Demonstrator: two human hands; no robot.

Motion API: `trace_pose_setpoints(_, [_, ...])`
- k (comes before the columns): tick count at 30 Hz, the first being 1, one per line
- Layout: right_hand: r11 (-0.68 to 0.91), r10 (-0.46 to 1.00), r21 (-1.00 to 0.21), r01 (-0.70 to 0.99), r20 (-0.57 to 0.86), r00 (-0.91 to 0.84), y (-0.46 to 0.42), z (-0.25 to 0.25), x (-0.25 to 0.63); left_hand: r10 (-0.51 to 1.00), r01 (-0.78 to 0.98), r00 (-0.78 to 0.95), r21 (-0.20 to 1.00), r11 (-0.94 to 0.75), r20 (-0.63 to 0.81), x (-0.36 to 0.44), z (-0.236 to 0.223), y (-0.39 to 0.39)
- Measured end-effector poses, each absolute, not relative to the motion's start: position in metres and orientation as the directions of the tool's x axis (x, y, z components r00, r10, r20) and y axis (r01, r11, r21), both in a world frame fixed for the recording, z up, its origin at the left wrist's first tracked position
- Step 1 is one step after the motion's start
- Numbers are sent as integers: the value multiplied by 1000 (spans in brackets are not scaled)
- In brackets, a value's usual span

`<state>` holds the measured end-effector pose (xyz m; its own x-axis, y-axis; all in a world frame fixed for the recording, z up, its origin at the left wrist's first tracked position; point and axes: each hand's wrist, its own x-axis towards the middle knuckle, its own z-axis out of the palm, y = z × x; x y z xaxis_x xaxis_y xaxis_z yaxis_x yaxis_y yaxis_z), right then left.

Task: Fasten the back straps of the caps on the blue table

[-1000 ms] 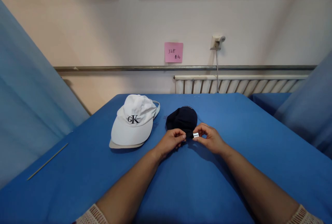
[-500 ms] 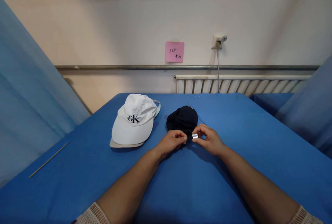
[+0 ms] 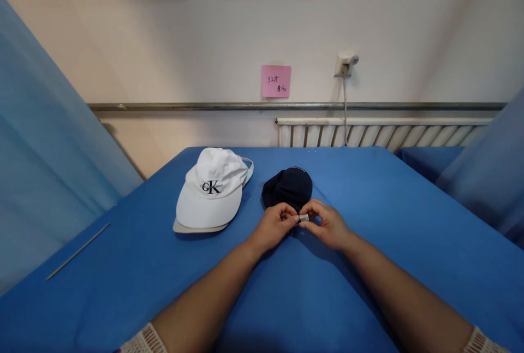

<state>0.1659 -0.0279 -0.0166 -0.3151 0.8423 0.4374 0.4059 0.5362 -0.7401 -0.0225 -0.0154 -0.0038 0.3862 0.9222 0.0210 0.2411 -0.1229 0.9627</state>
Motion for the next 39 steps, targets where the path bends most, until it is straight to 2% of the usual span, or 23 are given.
trace_pose_setpoints(4, [487,873,-768,416,410,-264,-26,-21,166,918,284,377,927,-244,127,-20,-1,-22])
trace_pose_setpoints(7, [455,889,-803,384,388,-243,-23,-26,166,879,381,415,833,-402,235,-20,7,-29])
trace_pose_setpoints(10, [442,896,-819,366,378,-234,-21,-30,167,840,429,471,762,-486,270,-21,12,-32])
trace_pose_setpoints(21, [430,901,-825,366,369,-227,-25,-24,169,877,517,415,730,-446,242,-26,4,-24])
trace_pose_setpoints(29, [360,932,-889,283,328,-155,-20,-30,169,810,590,420,556,-586,408,-36,16,-19])
trace_pose_setpoints(35, [350,935,-891,290,313,-165,-23,-27,170,837,668,482,509,-542,259,-43,16,-13])
trace_pose_setpoints(39, [374,924,-882,286,329,-194,-23,-27,170,828,646,534,549,-530,171,-42,13,-13])
